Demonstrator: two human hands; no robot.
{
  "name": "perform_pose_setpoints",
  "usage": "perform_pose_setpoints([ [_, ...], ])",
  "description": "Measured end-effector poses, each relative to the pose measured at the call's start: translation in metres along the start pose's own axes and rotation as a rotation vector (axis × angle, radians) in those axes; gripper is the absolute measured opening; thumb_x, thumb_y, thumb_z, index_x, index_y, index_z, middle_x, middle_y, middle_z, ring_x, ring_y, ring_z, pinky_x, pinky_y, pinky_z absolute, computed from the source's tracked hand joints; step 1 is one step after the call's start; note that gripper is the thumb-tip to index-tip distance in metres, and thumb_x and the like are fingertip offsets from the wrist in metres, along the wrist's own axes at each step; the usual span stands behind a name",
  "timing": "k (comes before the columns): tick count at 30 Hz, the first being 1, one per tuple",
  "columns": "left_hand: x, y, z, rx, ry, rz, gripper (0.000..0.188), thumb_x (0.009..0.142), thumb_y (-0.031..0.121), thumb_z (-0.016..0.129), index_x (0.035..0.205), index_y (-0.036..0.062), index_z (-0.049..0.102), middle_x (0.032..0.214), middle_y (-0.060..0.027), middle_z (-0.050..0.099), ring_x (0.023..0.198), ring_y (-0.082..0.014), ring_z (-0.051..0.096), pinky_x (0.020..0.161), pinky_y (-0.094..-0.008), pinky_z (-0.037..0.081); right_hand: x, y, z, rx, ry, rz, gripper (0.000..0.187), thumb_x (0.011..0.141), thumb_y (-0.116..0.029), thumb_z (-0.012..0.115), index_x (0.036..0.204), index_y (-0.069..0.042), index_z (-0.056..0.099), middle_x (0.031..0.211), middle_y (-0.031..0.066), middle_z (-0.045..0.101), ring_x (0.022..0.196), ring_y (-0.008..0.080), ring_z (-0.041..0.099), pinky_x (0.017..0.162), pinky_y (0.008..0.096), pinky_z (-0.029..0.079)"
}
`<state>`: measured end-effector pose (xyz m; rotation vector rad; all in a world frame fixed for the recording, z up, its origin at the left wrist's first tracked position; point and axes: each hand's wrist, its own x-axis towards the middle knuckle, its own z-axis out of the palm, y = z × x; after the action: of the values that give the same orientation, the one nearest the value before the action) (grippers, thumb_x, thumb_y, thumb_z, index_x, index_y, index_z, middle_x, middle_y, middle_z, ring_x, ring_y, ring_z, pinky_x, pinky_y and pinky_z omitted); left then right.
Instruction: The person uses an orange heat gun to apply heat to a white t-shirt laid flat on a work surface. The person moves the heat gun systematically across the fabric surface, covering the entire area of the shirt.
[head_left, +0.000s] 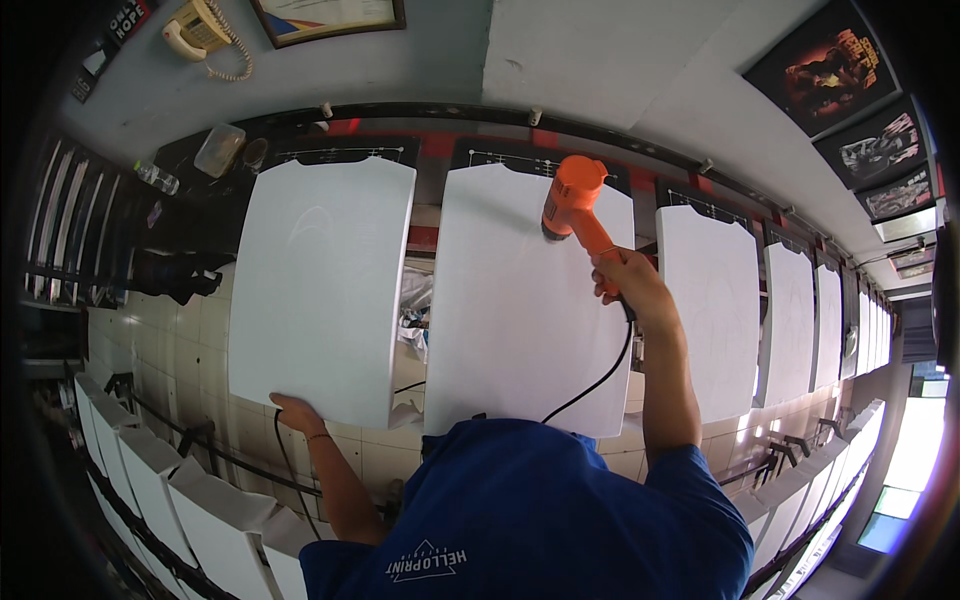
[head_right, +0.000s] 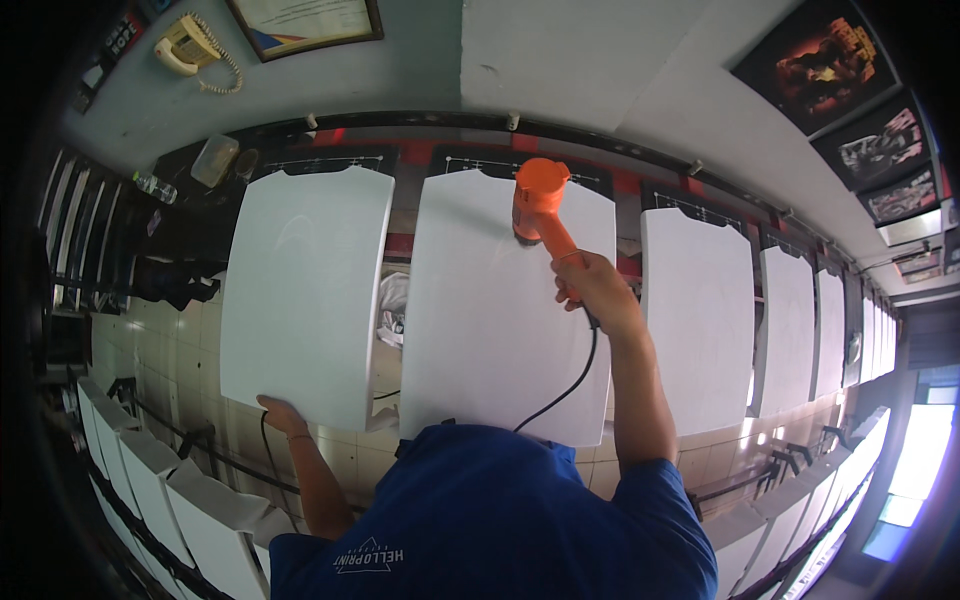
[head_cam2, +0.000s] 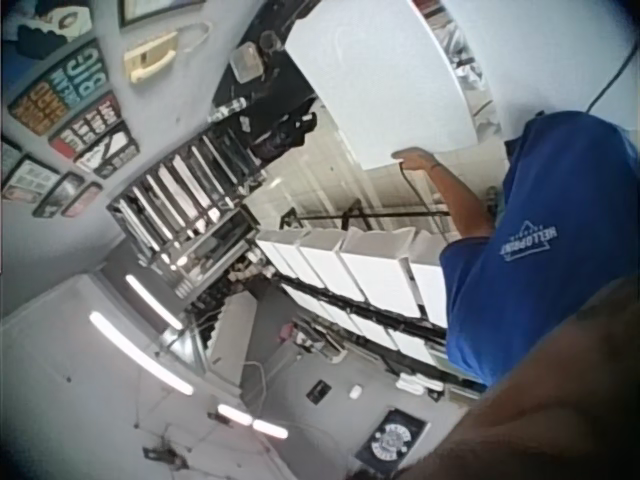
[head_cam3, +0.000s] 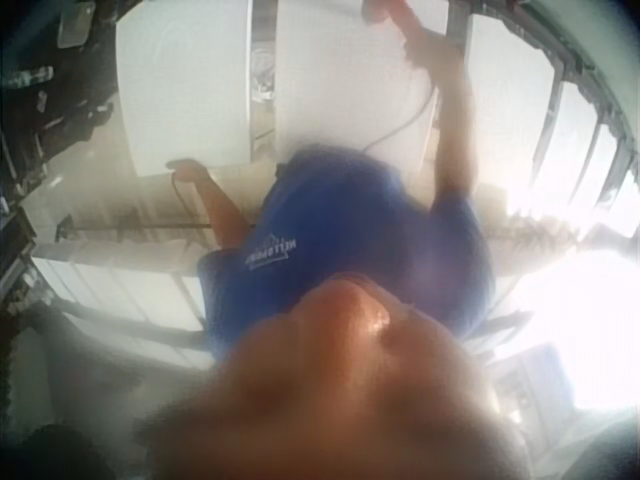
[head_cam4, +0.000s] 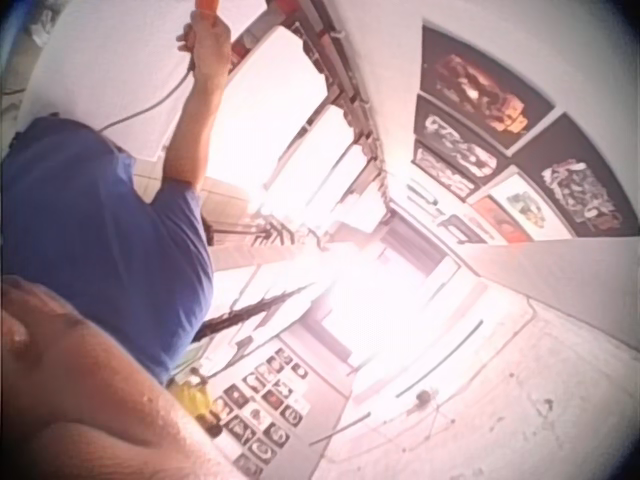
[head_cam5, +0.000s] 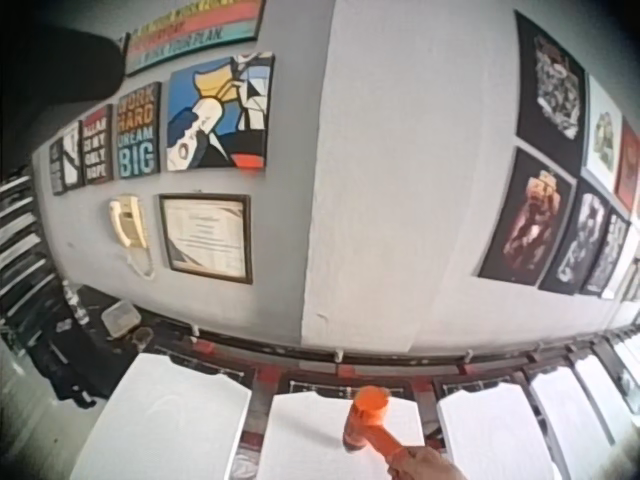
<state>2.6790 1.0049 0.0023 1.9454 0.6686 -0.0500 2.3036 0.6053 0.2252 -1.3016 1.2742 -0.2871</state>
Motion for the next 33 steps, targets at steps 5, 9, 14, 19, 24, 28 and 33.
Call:
perform_pose_setpoints([
  [5,0.015,-0.013,0.0,0.012,0.036,0.041,0.08,0.096,0.053,0.039,0.094,-0.0254,0.054,0.099,-0.0303,0.062,0.085,-0.0345,0.06,0.08,-0.0455,0.049,-0.007,0.009,-0.008,0.036,0.008,-0.023,0.026,0.086,-0.024,0.059,0.095,0.0,0.06,0.074,0.0029,0.057,0.063,0.0118,0.058,0.057,0.0251,0.047],
  [9,0.016,-0.014,0.001,0.031,0.024,0.037,0.079,0.096,0.052,0.038,0.095,-0.0255,0.054,0.099,-0.0301,0.062,0.085,-0.0345,0.059,0.081,-0.0452,0.048,-0.015,0.019,-0.023,0.055,0.0,-0.018,0.027,0.086,-0.026,0.06,0.094,0.0,0.059,0.073,0.0029,0.057,0.063,0.0116,0.058,0.056,0.025,0.047],
  [14,0.015,-0.013,-0.003,0.077,0.014,0.021,0.08,0.095,0.053,0.039,0.092,-0.025,0.055,0.096,-0.0301,0.062,0.082,-0.0336,0.059,0.078,-0.0449,0.049,-0.026,0.025,-0.036,0.091,0.025,0.018,0.024,0.089,-0.025,0.06,0.095,-0.001,0.055,0.073,0.0025,0.056,0.06,0.0105,0.056,0.051,0.0223,0.045],
  [19,0.006,-0.008,0.002,0.028,0.048,0.058,0.078,0.096,0.053,0.038,0.084,-0.0218,0.055,0.09,-0.0272,0.062,0.077,-0.0313,0.057,0.075,-0.045,0.049,-0.004,0.029,-0.022,0.112,0.151,-0.106,0.026,0.088,-0.028,0.061,0.09,-0.002,0.058,0.073,0.0025,0.057,0.065,0.011,0.058,0.057,0.0238,0.046],
  [24,0.005,-0.007,0.001,0.049,0.035,0.048,0.075,0.096,0.053,0.037,0.073,-0.0165,0.052,0.081,-0.0211,0.06,0.07,-0.0271,0.052,0.07,-0.043,0.048,0.014,0.026,-0.018,0.267,0.063,-0.144,0.033,0.089,-0.034,0.062,0.093,-0.002,0.058,0.077,0.0026,0.057,0.067,0.0101,0.058,0.058,0.0238,0.046],
  [28,-0.001,-0.006,0.001,0.03,0.036,0.073,0.075,0.096,0.054,0.037,0.073,-0.0166,0.053,0.08,-0.0217,0.06,0.069,-0.0276,0.052,0.071,-0.043,0.048,0.016,0.039,-0.03,0.298,0.141,-0.135,0.032,0.091,-0.033,0.062,0.103,-0.003,0.057,0.075,0.0007,0.056,0.064,0.0076,0.055,0.054,0.0208,0.044],
  [33,0.014,-0.014,-0.002,0.111,0.041,0.079,0.079,0.095,0.055,0.038,0.087,-0.0217,0.057,0.091,-0.0289,0.063,0.078,-0.0332,0.058,0.077,-0.0452,0.049,0.005,0.057,-0.053,0.316,0.26,-0.138,0.033,0.089,-0.031,0.062,0.101,0.0,0.057,0.077,0.0025,0.057,0.065,0.0102,0.057,0.055,0.0225,0.046],
])
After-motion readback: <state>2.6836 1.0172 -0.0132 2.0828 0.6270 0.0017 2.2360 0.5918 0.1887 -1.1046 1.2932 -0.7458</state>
